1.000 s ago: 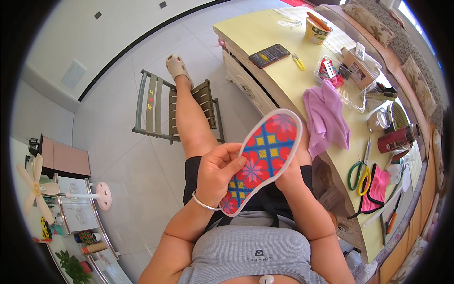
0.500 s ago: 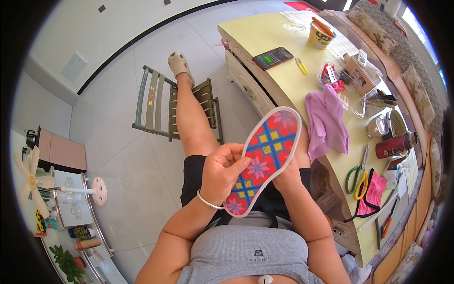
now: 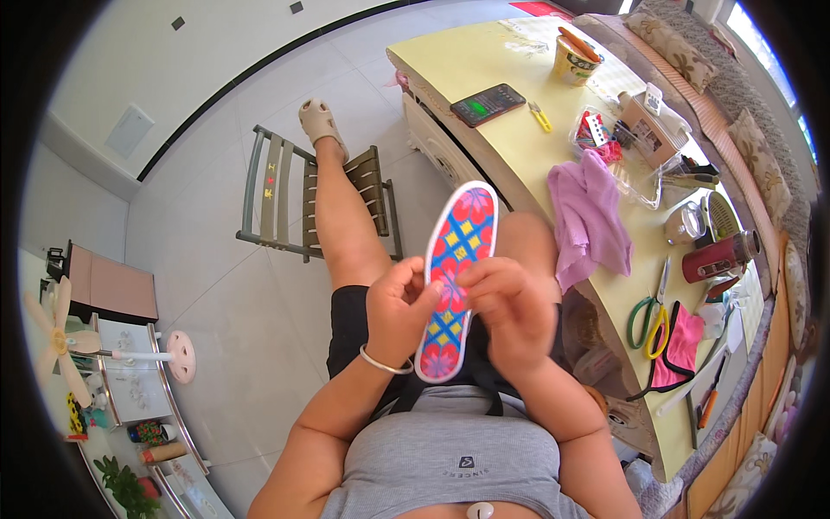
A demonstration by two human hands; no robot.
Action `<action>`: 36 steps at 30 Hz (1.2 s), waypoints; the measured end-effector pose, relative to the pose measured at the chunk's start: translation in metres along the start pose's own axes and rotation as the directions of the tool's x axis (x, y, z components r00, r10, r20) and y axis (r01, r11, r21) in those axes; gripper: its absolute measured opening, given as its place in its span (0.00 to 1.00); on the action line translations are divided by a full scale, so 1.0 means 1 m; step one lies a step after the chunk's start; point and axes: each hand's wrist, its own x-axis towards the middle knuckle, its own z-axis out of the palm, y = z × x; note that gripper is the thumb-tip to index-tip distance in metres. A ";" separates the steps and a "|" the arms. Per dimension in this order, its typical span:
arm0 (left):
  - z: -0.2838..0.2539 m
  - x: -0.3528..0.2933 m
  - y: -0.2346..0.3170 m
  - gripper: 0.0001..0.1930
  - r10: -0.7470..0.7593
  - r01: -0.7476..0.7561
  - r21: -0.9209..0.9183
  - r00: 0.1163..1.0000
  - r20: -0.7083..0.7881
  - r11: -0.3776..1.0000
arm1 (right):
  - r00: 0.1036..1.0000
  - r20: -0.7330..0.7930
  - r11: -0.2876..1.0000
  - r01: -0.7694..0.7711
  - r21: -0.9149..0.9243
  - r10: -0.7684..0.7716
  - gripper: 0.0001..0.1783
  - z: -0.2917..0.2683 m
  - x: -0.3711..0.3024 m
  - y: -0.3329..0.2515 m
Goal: The person is sewing a multicolored floral insole by hand using a needle and blue thread.
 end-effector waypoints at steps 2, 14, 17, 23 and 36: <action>-0.010 0.008 -0.003 0.09 -0.015 0.017 0.033 0.997 -0.069 0.999 | 0.980 0.021 0.654 -0.150 0.741 0.200 0.07 -0.021 0.012 -0.010; -0.007 0.003 0.015 0.10 -0.011 0.007 -0.115 0.999 -0.033 0.993 | 0.920 -0.352 0.920 0.023 -0.391 -0.173 0.06 -0.040 0.012 -0.013; -0.002 0.000 0.020 0.10 0.023 -0.024 -0.106 1.000 -0.018 0.994 | 0.976 0.059 0.777 0.204 -0.596 -0.211 0.08 -0.009 0.010 0.001; -0.001 -0.003 0.029 0.09 0.023 -0.025 -0.095 0.999 -0.025 0.995 | 0.961 0.118 0.707 0.266 -0.655 -0.251 0.08 0.006 0.008 0.011; 0.001 -0.006 0.028 0.10 0.132 -0.130 0.062 0.990 -0.039 0.990 | 0.952 0.171 0.629 0.296 -0.718 -0.253 0.10 0.007 0.009 0.012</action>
